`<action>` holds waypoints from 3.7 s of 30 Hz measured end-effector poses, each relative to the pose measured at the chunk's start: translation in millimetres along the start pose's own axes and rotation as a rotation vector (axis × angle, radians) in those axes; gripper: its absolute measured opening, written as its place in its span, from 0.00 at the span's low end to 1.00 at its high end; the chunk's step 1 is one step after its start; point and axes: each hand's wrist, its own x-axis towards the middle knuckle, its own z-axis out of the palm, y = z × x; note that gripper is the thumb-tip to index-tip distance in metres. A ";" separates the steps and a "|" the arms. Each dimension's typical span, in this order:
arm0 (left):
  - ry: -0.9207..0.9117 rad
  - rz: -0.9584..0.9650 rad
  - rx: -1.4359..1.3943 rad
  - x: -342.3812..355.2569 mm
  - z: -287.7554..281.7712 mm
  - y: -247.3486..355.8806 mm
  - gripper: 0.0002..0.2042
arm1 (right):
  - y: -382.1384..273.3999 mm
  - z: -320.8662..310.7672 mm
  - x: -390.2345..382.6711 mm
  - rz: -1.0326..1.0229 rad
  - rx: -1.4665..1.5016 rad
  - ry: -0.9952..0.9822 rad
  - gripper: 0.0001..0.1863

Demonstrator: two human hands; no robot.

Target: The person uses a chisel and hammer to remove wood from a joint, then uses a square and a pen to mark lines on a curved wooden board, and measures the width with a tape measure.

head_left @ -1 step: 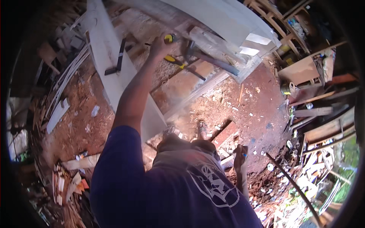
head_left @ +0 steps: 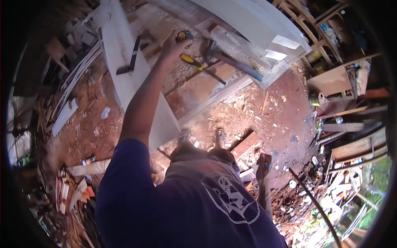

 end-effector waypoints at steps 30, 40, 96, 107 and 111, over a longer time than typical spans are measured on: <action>-0.209 -0.520 0.544 -425.9 -216.4 -74.2 0.19 | -236.5 227.4 94.1 -0.339 -0.007 -1.171 0.10; -0.207 -0.541 0.557 -415.8 -174.0 -72.0 0.20 | -243.5 241.8 95.0 -0.606 -0.212 -1.136 0.13; 0.262 -0.458 0.726 -427.9 -107.1 -57.8 0.13 | -225.5 261.0 18.1 -0.844 0.355 -0.735 0.13; 0.282 -0.457 0.687 -428.3 -105.9 -57.8 0.12 | -224.6 262.8 14.6 -0.925 0.283 -0.679 0.15; 0.285 -0.447 0.689 -427.6 -105.7 -56.6 0.12 | -227.2 260.9 12.8 -0.917 0.261 -0.668 0.15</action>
